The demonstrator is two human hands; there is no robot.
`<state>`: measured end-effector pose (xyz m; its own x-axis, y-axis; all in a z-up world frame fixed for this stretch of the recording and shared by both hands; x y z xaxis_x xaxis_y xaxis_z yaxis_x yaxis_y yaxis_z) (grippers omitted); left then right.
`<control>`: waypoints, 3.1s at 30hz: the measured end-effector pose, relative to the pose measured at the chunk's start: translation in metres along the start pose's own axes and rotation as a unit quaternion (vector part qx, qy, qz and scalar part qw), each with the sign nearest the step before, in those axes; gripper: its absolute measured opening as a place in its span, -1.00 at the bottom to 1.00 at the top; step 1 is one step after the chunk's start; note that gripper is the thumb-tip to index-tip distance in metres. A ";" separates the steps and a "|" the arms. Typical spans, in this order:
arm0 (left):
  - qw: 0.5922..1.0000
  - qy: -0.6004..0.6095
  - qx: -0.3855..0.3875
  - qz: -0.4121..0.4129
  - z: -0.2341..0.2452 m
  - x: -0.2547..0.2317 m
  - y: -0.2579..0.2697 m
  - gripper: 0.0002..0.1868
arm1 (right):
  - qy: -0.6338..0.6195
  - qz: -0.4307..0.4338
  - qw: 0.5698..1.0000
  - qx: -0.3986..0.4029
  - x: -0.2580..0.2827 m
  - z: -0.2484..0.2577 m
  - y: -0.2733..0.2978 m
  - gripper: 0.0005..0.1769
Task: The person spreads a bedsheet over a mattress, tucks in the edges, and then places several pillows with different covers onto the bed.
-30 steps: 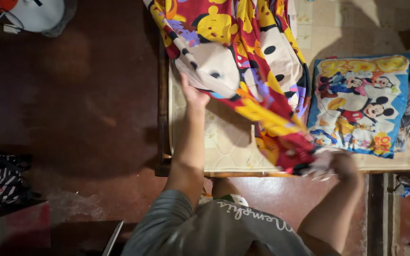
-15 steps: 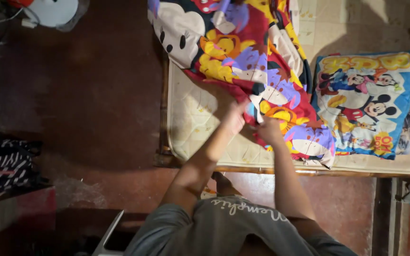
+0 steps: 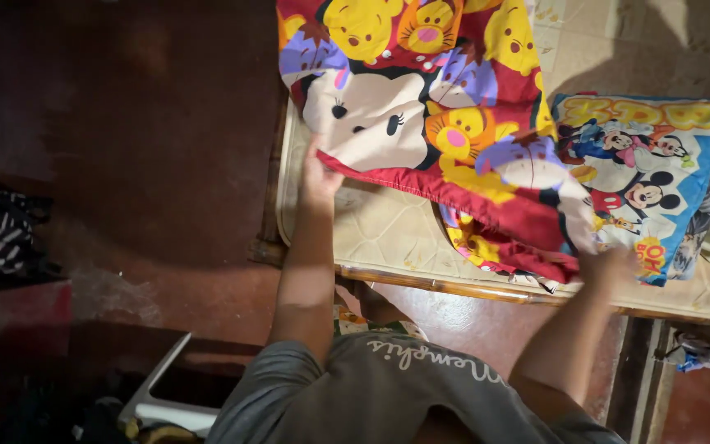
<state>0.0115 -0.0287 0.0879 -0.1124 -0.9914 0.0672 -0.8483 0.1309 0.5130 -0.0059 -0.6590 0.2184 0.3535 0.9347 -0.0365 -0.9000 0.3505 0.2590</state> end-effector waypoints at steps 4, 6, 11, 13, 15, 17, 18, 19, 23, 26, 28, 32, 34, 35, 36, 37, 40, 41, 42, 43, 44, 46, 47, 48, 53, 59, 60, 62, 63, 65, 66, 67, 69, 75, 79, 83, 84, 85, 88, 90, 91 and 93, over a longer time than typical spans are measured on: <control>0.977 -0.183 0.047 0.095 0.025 0.073 0.008 -0.51 | -0.167 0.443 0.879 0.061 0.219 -0.067 0.037 0.18; 0.911 -0.372 0.164 0.069 0.030 0.110 0.028 -0.55 | -0.206 0.639 0.739 -0.049 0.305 -0.059 0.101 0.29; 0.968 -0.139 0.163 0.127 0.018 0.095 0.042 -0.64 | -0.301 0.549 0.769 0.128 0.323 -0.047 0.136 -0.74; 0.956 -0.067 0.238 0.157 0.003 0.099 0.040 -0.65 | -0.231 0.565 0.761 0.220 0.298 -0.062 0.117 -0.83; 0.903 0.019 0.382 0.197 -0.008 0.114 0.040 -0.68 | -0.191 0.580 0.724 0.322 0.262 -0.087 0.104 -0.87; 0.979 0.001 0.198 0.058 -0.014 0.110 0.015 -0.59 | -0.183 0.596 0.662 0.417 0.230 -0.108 0.101 -0.87; 0.995 -0.005 0.102 -0.018 -0.017 0.105 0.008 -0.53 | -0.163 0.549 0.679 0.459 0.212 -0.119 0.099 -0.84; 0.988 0.032 0.145 -0.039 -0.025 0.093 0.006 -0.53 | -0.143 0.501 0.693 0.498 0.192 -0.128 0.099 -0.81; 0.987 0.014 0.158 -0.038 -0.006 0.025 0.029 -0.40 | 0.016 0.474 0.738 0.481 0.123 -0.149 0.083 -0.69; 0.987 -0.063 0.124 -0.086 0.045 -0.011 0.045 -0.40 | 0.114 0.478 0.715 0.498 0.120 -0.168 0.071 -0.69; 0.991 -0.073 0.039 -0.109 0.100 -0.007 0.066 -0.42 | 0.110 0.446 0.744 0.485 0.138 -0.188 0.066 -0.66; 0.987 -0.087 0.001 -0.136 0.169 -0.005 0.126 -0.47 | 0.201 0.488 0.790 0.313 0.189 -0.199 0.063 -0.61; 0.995 -0.001 0.002 -0.100 0.196 -0.002 0.155 -0.47 | 0.001 0.624 0.763 0.169 0.248 -0.195 0.085 -0.60; 0.991 0.006 -0.016 -0.133 0.211 0.002 0.159 -0.54 | -0.095 0.613 0.753 0.218 0.269 -0.196 0.101 -0.60; 0.985 0.008 -0.032 -0.167 0.226 -0.003 0.157 -0.60 | -0.194 0.593 0.736 0.263 0.296 -0.199 0.120 -0.60; 0.979 0.009 -0.048 -0.200 0.241 -0.009 0.156 -0.64 | -0.194 0.643 0.682 0.288 0.321 -0.200 0.144 -0.61; 0.974 -0.137 0.030 -0.176 0.267 -0.031 0.152 -0.87 | -0.104 0.738 0.611 0.267 0.356 -0.201 0.217 -0.56; 0.955 -0.224 -0.094 -0.171 0.276 -0.040 0.153 -0.84 | -0.059 0.732 0.621 0.275 0.361 -0.204 0.234 -0.50; 0.913 -0.307 -0.216 -0.158 0.284 -0.050 0.157 -0.79 | -0.014 0.722 0.632 0.282 0.362 -0.207 0.250 -0.44; 0.850 -0.383 -0.333 -0.140 0.288 -0.059 0.164 -0.74 | 0.030 0.711 0.641 0.289 0.364 -0.212 0.260 -0.37; 0.792 -0.442 -0.399 -0.137 0.288 -0.067 0.175 -0.74 | 0.062 0.717 0.639 0.271 0.364 -0.216 0.266 -0.30; 0.648 -0.551 -0.510 -0.125 0.283 -0.088 0.191 -0.73 | 0.123 0.726 0.635 0.231 0.370 -0.228 0.275 -0.09; 0.594 -0.585 -0.526 -0.169 0.280 -0.092 0.198 -0.76 | 0.121 0.715 0.646 0.238 0.372 -0.233 0.280 -0.10; 0.536 -0.618 -0.534 -0.216 0.277 -0.098 0.200 -0.79 | 0.119 0.702 0.660 0.240 0.376 -0.237 0.282 -0.11; 0.493 -0.572 -0.654 -0.049 0.327 -0.131 0.163 -0.57 | 0.142 0.642 0.732 0.177 0.393 -0.261 0.314 -0.41; 0.755 -0.448 -0.467 0.105 0.366 -0.135 0.089 -0.51 | 0.183 0.561 0.792 0.157 0.422 -0.249 0.364 -0.34; 0.761 -0.450 -0.454 0.107 0.369 -0.135 0.079 -0.52 | 0.137 0.569 0.800 0.134 0.424 -0.251 0.366 -0.34; 0.760 -0.456 -0.451 0.109 0.381 -0.129 0.065 -0.53 | 0.075 0.569 0.813 0.096 0.427 -0.264 0.367 -0.34; 0.760 -0.457 -0.448 0.111 0.389 -0.125 0.058 -0.54 | 0.060 0.563 0.820 0.084 0.427 -0.273 0.367 -0.35; 0.761 -0.459 -0.443 0.116 0.402 -0.118 0.047 -0.55 | 0.027 0.545 0.834 0.081 0.425 -0.288 0.372 -0.34; 0.763 -0.459 -0.440 0.119 0.408 -0.115 0.043 -0.56 | 0.009 0.533 0.841 0.089 0.421 -0.293 0.374 -0.32; 0.763 -0.460 -0.438 0.121 0.412 -0.113 0.038 -0.56 | -0.010 0.522 0.848 0.096 0.419 -0.299 0.376 -0.31; 0.760 -0.466 -0.435 0.129 0.421 -0.107 0.033 -0.57 | 0.021 0.514 0.858 0.022 0.415 -0.308 0.386 -0.26; 0.755 -0.469 -0.437 0.137 0.436 -0.108 0.023 -0.60 | 0.043 0.355 0.921 0.153 0.361 -0.333 0.353 -0.40; 0.769 -0.454 -0.430 0.132 0.452 -0.095 0.027 -0.61 | 0.131 0.296 0.920 0.221 0.315 -0.379 0.321 -0.32; 0.798 -0.451 -0.397 0.049 0.456 -0.107 0.014 -0.62 | 0.166 0.201 0.914 0.312 0.283 -0.407 0.263 -0.24; 0.803 -0.449 -0.391 0.028 0.459 -0.108 0.018 -0.62 | 0.175 0.169 0.901 0.359 0.275 -0.408 0.248 -0.23; 0.809 -0.446 -0.382 0.011 0.462 -0.107 0.023 -0.62 | 0.184 0.138 0.885 0.405 0.268 -0.407 0.241 -0.20; 0.870 -0.330 -0.348 0.111 0.466 -0.113 0.013 -0.64 | 0.135 0.089 0.887 0.432 0.265 -0.401 0.225 -0.13; 0.899 -0.232 -0.320 0.189 0.470 -0.104 0.015 -0.65 | 0.141 0.101 0.894 0.413 0.268 -0.405 0.213 -0.16; 0.901 -0.250 -0.288 0.207 0.472 -0.097 0.021 -0.66 | 0.146 0.124 0.901 0.390 0.270 -0.408 0.208 -0.17; 0.899 -0.262 -0.282 0.208 0.470 -0.109 0.017 -0.66 | 0.138 0.188 0.918 0.320 0.293 -0.418 0.186 -0.19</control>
<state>-0.2338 0.0823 -0.3125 -0.7128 -0.7011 0.0174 -0.2952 0.3224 0.8994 -0.1768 -0.2955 -0.1479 -0.1079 0.9930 -0.0484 -0.5800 -0.0234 0.8143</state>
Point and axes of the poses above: each hand's wrist, its own y-axis away from the middle knuckle, its own z-axis out of the back of the hand, x = y × z, the point moved 3 cm from there along -y, towards the middle knuckle, and after that the axes turned 15 degrees about z, right-handed, at the moved point
